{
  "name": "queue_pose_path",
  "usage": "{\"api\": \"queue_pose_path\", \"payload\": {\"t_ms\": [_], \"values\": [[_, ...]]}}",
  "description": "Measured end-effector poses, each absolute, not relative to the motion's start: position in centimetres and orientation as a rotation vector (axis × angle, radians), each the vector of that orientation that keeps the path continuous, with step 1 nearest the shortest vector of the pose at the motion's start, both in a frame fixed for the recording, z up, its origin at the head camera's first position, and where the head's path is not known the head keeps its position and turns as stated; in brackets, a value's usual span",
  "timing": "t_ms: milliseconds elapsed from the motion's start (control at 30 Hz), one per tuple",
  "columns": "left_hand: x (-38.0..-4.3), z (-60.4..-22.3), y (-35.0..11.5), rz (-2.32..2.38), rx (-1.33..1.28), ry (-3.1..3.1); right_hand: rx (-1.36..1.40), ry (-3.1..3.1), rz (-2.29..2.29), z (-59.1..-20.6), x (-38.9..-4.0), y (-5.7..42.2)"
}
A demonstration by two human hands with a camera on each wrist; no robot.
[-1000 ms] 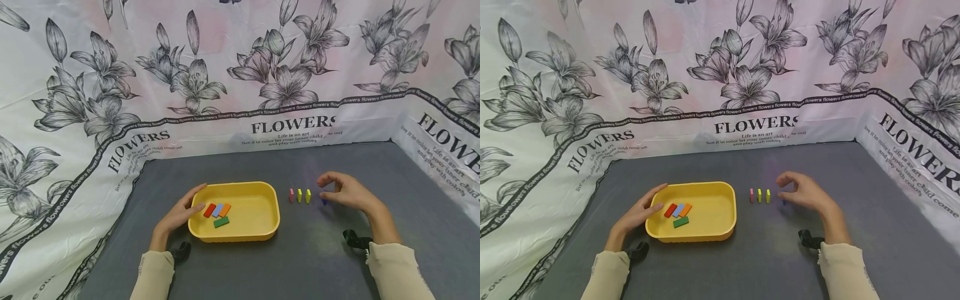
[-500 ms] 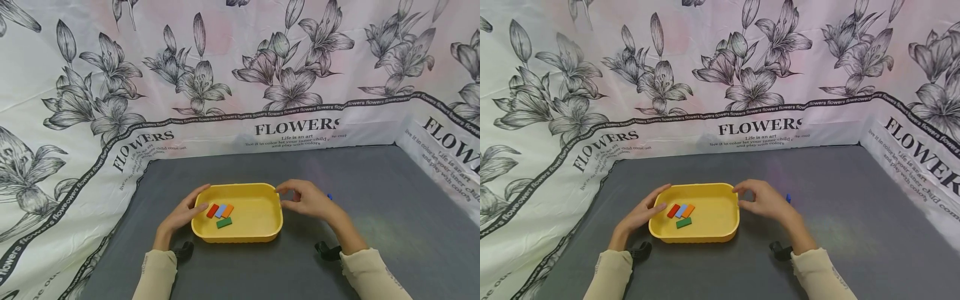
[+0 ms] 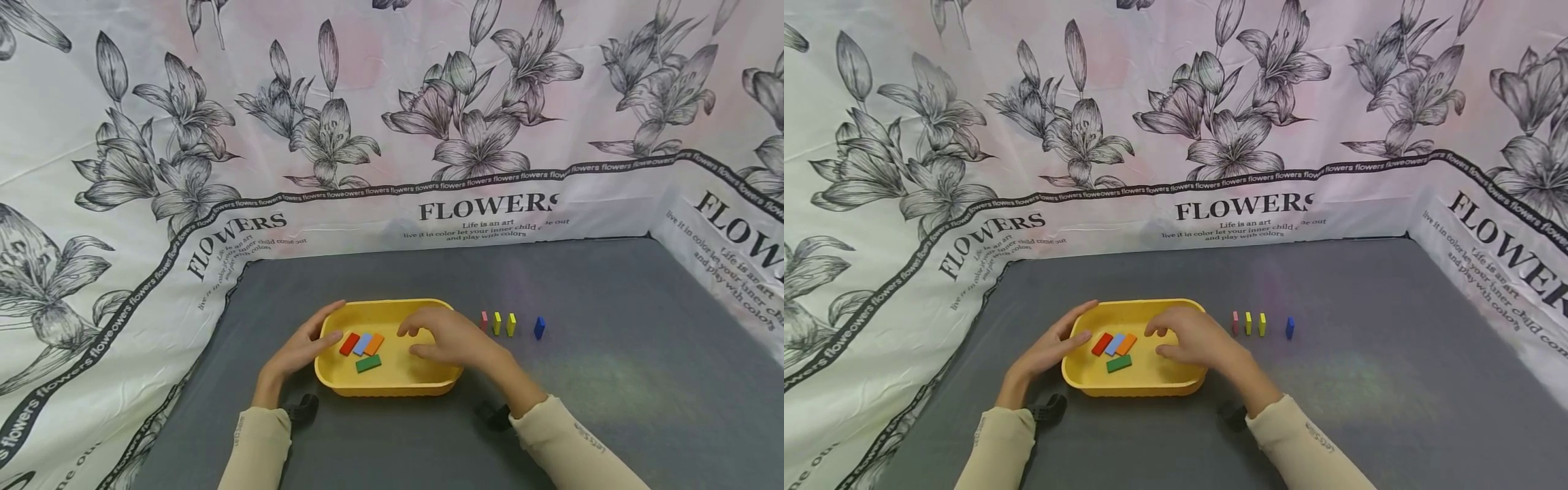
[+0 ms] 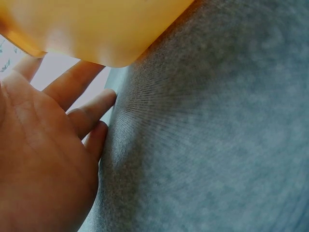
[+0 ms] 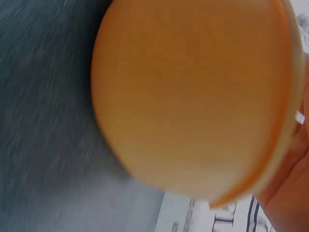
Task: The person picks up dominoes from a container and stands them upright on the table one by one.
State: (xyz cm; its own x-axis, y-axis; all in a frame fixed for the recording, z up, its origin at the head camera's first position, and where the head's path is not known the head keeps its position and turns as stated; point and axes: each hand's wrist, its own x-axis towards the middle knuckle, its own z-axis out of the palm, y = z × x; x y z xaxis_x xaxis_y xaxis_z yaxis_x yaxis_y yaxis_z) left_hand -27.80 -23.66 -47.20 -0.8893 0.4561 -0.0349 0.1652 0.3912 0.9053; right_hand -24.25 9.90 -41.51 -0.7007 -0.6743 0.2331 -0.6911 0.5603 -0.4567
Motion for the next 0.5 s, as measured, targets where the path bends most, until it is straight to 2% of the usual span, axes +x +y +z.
{"api": "queue_pose_path", "payload": {"t_ms": [500], "values": [[-27.6,-47.0,-23.6,1.495,0.523,2.376,1.261,-2.791,0.519,-43.4,-24.6,3.0]]}}
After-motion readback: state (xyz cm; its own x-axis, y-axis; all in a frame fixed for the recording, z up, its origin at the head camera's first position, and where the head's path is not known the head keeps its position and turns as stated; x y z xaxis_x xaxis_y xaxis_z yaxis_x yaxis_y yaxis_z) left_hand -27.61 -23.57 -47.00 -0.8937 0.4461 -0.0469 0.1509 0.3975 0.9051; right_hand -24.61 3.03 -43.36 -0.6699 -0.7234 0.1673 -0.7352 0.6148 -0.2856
